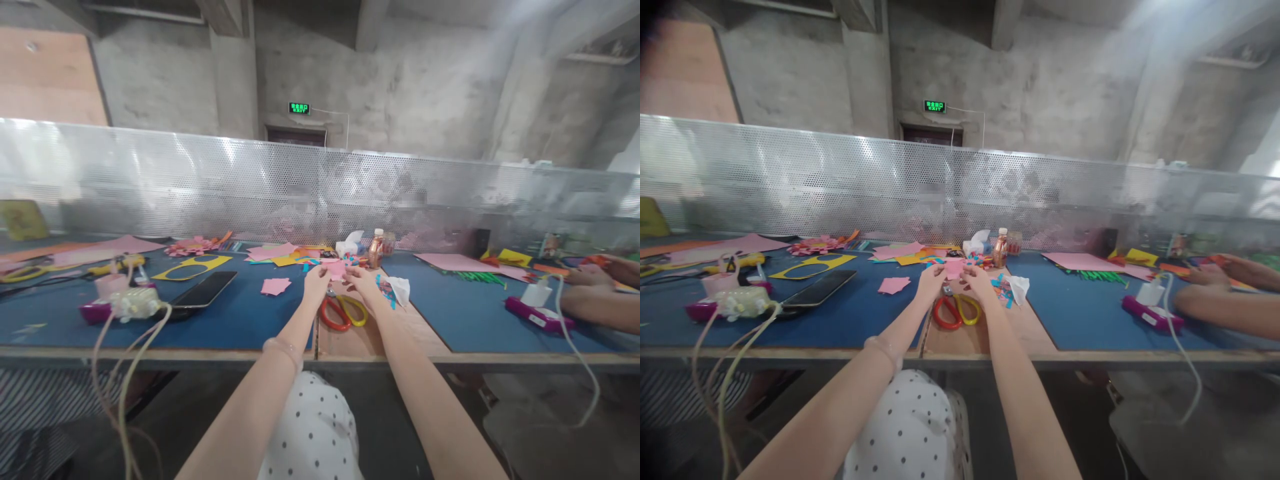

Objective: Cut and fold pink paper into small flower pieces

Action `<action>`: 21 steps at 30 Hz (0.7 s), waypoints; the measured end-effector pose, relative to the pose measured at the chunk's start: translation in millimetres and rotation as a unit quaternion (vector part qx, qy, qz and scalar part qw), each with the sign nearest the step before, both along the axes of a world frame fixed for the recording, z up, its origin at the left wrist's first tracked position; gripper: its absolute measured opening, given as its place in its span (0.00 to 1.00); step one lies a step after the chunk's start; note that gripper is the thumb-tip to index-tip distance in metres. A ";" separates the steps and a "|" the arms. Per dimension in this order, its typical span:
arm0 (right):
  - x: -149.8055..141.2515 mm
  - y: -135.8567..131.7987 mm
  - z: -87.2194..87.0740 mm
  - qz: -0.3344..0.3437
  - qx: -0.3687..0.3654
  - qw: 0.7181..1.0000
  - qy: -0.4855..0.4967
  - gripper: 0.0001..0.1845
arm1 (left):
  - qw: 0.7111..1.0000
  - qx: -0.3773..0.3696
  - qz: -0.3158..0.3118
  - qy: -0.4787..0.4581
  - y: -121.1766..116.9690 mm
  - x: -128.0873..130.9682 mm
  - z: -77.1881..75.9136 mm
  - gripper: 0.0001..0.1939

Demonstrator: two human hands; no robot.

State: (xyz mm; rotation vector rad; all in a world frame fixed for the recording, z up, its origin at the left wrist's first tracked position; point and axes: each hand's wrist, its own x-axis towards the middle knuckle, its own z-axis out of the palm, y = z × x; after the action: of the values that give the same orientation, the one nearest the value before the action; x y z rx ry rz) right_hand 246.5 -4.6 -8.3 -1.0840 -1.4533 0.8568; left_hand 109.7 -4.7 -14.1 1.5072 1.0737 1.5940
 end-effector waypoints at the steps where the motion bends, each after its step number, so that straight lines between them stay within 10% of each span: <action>1: -0.1 0.2 -0.2 0.000 0.000 1.000 0.001 0.14 | 1.000 -0.004 -0.003 -0.009 0.7 0.4 -0.1 0.08; 14: -0.3 -2.2 -0.7 -0.009 0.063 0.994 -0.084 0.08 | 0.994 -0.019 -0.057 -0.094 8.3 3.1 -4.7 0.07; 21: -0.7 6.1 -8.0 -0.094 0.203 0.941 -0.255 0.06 | 0.996 -0.036 -0.006 -0.076 12.0 1.7 -7.1 0.07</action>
State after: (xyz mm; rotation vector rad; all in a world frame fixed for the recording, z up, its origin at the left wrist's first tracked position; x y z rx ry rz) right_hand 245.8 1.5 -16.3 -1.1448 -1.8135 0.1179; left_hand 111.4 7.3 -21.2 1.3203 1.0229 1.6176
